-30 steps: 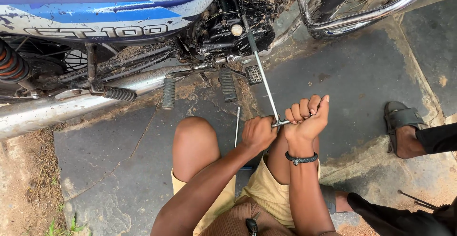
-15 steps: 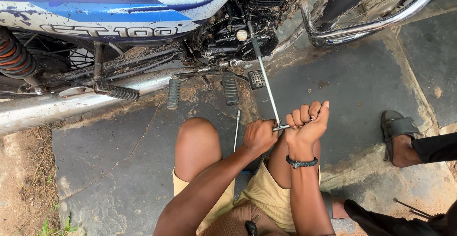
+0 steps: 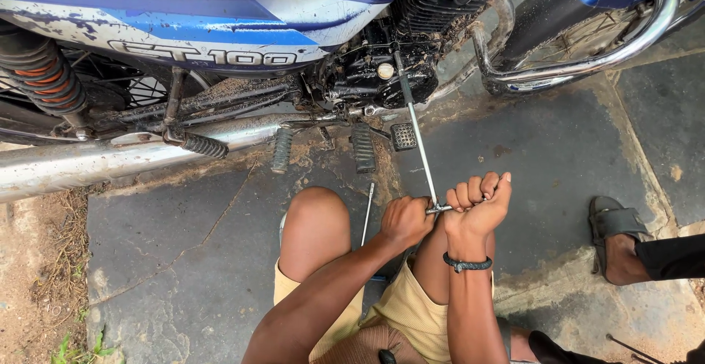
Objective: The user is using a T-handle socket wrench to unscrew and then reinstall a bolt on a motorcycle engine casing, followed by cleaning parts with a rag.
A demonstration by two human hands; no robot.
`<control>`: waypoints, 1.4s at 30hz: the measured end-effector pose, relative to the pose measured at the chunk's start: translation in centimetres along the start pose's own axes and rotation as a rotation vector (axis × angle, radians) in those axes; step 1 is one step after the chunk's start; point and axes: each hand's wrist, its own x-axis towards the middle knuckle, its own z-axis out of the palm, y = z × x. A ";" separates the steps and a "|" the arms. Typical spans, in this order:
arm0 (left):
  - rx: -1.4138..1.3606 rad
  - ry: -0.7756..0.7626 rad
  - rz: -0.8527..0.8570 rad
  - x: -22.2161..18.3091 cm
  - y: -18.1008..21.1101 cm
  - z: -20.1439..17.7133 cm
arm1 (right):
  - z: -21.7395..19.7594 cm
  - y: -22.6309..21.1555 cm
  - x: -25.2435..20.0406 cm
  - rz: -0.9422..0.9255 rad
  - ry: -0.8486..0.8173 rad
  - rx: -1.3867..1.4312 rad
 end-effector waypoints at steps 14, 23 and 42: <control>-0.002 0.041 0.038 0.1 -0.4 0.9 | 0.1 -0.1 0.2 0.003 -0.005 -0.002; -0.004 0.096 0.065 0.0 -0.3 0.9 | 0.3 -0.3 0.2 0.003 0.000 -0.021; -0.171 -0.017 0.100 6.2 -6.5 11.1 | -0.7 0.6 -0.6 -0.241 -0.106 -0.303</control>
